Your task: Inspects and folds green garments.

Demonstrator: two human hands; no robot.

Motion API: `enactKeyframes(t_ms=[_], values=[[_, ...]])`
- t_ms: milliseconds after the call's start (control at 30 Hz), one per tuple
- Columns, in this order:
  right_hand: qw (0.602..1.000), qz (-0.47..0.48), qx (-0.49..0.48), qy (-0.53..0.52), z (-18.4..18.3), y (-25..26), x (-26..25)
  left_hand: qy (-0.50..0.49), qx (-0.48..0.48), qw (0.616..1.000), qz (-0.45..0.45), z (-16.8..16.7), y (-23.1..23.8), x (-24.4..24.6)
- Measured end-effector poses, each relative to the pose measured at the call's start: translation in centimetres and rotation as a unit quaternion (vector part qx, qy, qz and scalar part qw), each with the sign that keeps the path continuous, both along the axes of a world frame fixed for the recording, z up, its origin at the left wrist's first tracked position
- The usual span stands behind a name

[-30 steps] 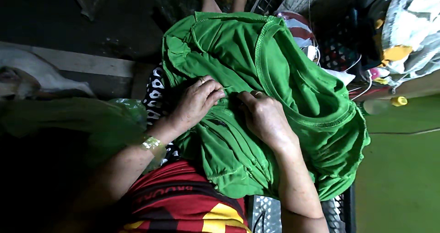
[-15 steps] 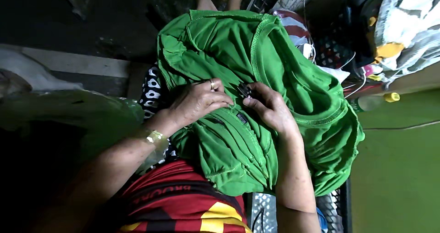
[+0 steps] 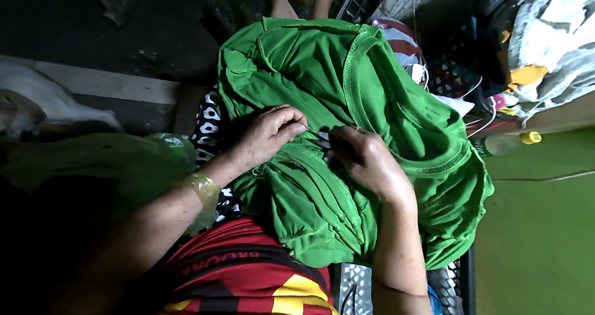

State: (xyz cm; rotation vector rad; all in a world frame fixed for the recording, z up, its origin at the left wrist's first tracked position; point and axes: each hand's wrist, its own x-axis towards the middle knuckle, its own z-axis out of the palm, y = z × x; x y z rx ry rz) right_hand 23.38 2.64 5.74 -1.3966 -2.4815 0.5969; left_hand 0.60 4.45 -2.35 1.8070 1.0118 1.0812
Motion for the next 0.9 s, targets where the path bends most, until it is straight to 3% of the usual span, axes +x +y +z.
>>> enactKeyframes(t_ms=[167, 367, 600, 800, 900], values=[[0.996, -0.031, 0.041, -0.076, 0.3, -0.7, -2.2, -0.032, -0.002, 0.999, 0.017, -0.3, -0.2, 0.4], [0.993, -0.008, 0.095, -0.063, -0.9, -0.4, -2.4, -0.034, -0.009, 0.999, 0.023, -0.2, -0.2, 0.5], [1.000, -0.002, 0.013, -0.002, -0.4, 0.3, -1.0, -0.127, -0.115, 0.985, 0.034, 0.2, 0.2, -0.1], [0.992, 0.028, 0.076, -0.096, 0.0, 0.2, -2.6, -0.158, -0.123, 0.979, 0.036, 0.3, 0.0, 0.2], [0.992, 0.043, 0.089, -0.084, -0.3, 0.6, -2.4, -0.178, -0.146, 0.972, 0.046, 0.6, 0.0, 0.1]])
